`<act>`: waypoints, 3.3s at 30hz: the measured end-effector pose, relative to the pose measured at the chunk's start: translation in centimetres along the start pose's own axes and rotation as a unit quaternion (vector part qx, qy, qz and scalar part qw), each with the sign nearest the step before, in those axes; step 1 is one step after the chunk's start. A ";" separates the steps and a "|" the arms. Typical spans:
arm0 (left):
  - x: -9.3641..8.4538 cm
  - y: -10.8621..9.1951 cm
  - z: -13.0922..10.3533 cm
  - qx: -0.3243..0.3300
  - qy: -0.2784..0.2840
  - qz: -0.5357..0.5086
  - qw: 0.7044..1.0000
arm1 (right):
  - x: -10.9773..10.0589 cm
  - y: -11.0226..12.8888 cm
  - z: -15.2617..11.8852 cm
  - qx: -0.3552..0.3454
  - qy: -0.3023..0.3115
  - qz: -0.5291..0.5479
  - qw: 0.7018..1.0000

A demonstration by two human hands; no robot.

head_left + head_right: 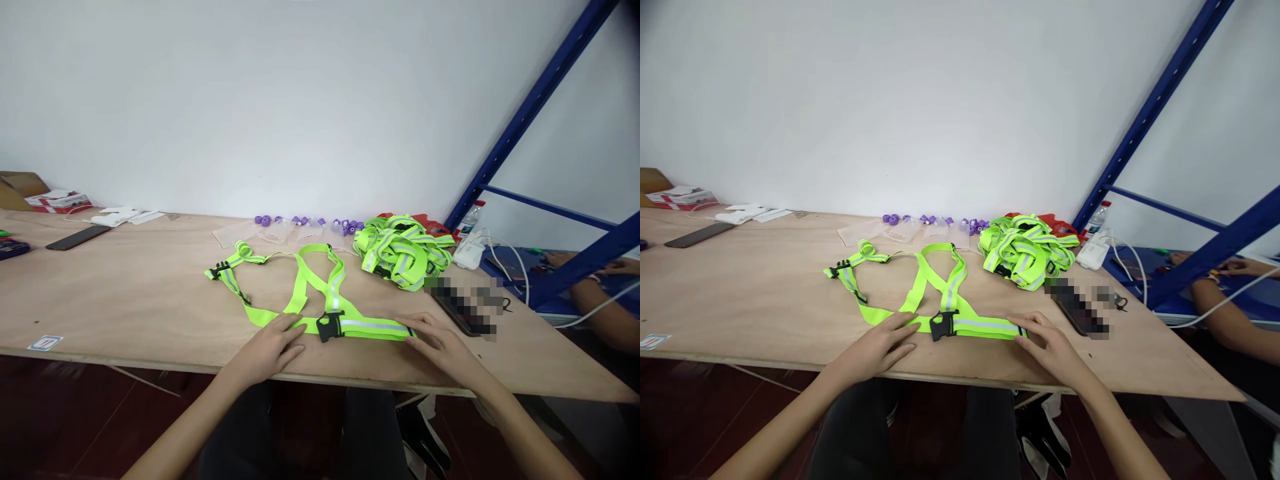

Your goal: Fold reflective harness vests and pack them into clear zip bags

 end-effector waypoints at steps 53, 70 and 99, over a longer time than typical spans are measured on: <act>2.7 -5.6 5.1 -0.107 -0.156 0.003 0.982 | -1.3 -3.9 -1.0 0.030 -0.033 -0.050 0.998; 0.3 -2.6 -4.5 -0.117 -0.137 0.086 0.980 | 13.6 16.7 3.7 -0.342 0.077 -0.156 0.923; -5.4 7.7 -2.2 -0.221 -0.023 0.225 0.949 | 15.0 15.8 3.1 -0.249 0.151 -0.061 0.955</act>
Point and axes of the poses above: each hand's wrist, its own z-axis towards the middle knuckle, its own x-axis out of the palm, y = z × x, the point moved 1 cm from there along z, towards the middle knuckle, and after that the axes turned 13 degrees about x, right-handed, at the moved point
